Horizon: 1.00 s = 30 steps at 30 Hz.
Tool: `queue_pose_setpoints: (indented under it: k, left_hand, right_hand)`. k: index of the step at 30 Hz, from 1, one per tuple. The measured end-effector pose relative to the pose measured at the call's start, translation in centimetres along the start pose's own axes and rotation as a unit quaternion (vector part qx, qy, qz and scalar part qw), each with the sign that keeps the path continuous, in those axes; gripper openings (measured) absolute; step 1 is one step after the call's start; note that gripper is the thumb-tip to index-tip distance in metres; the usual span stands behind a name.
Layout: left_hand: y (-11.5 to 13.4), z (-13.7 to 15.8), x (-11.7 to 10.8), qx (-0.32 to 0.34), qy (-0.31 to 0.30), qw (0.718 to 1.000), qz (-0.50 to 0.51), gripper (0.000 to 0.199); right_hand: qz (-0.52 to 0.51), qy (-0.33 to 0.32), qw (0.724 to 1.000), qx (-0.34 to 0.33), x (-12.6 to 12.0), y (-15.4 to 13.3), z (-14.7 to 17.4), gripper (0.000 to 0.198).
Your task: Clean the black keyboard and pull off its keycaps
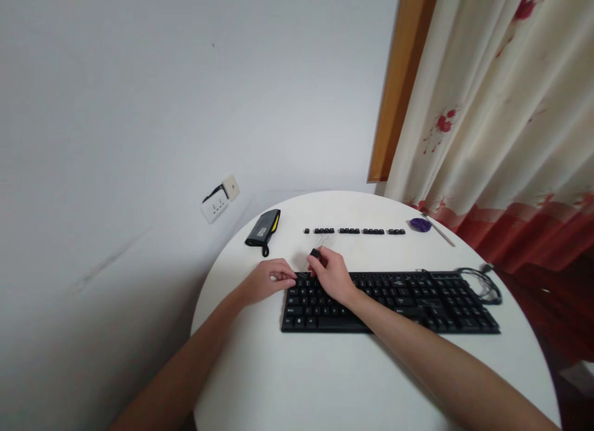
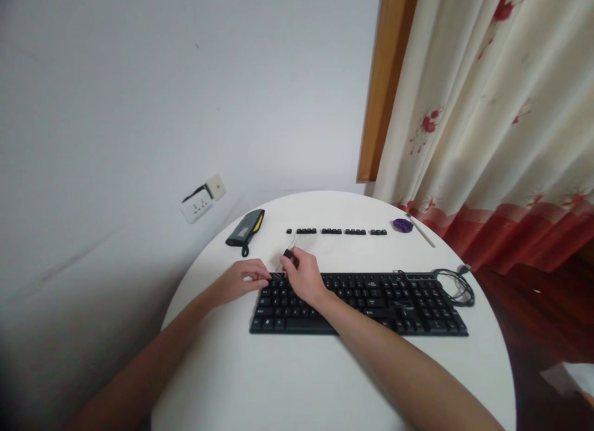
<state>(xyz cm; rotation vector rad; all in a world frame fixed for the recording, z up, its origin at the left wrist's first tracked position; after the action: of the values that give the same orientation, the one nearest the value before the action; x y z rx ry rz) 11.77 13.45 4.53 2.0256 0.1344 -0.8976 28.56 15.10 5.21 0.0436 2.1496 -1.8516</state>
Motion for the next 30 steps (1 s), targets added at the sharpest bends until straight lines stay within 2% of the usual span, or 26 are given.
queue_pose_setpoints:
  k: [4,8,15,20,25,30]
  left_hand:
    - [0.6,0.1,-0.2,0.009,-0.009,1.0,0.0,0.022]
    - [0.2,0.3,-0.2,-0.011,-0.013,1.0,0.014,0.021]
    - [-1.2,0.7,0.5,-0.028,0.01,0.996,0.078,0.022]
    - [-1.5,0.8,0.6,-0.032,0.016,0.996,0.078,0.024]
    - [-1.4,0.7,0.5,-0.018,0.017,0.997,0.069,0.021]
    - [-1.1,0.7,0.5,-0.008,0.016,0.997,0.074,0.016]
  right_hand:
    - [0.039,-0.027,0.998,-0.038,0.9,-1.0,0.6,0.027]
    - [0.081,-0.052,0.992,-0.08,2.3,-1.9,1.3,0.029]
    - [0.136,-0.028,0.984,-0.111,2.4,-2.3,1.7,0.029]
    - [0.1,-0.038,0.992,-0.072,2.4,-1.3,0.9,0.026]
    - [0.068,0.003,0.998,-0.017,2.2,-0.1,0.1,0.028]
    - [0.084,-0.012,0.995,-0.053,2.5,-1.0,0.7,0.027]
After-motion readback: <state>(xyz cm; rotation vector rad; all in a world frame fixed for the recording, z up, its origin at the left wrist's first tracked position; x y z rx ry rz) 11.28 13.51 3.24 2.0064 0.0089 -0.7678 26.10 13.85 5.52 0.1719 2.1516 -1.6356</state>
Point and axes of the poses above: each hand's wrist, its own z-axis away from the middle knuckle, its own x-axis out of the palm, y = z × x, the point moved 7 cm from there along -z, towards the middle knuckle, and after that the axes turned 14 degrees about x, right-handed, at the moved point
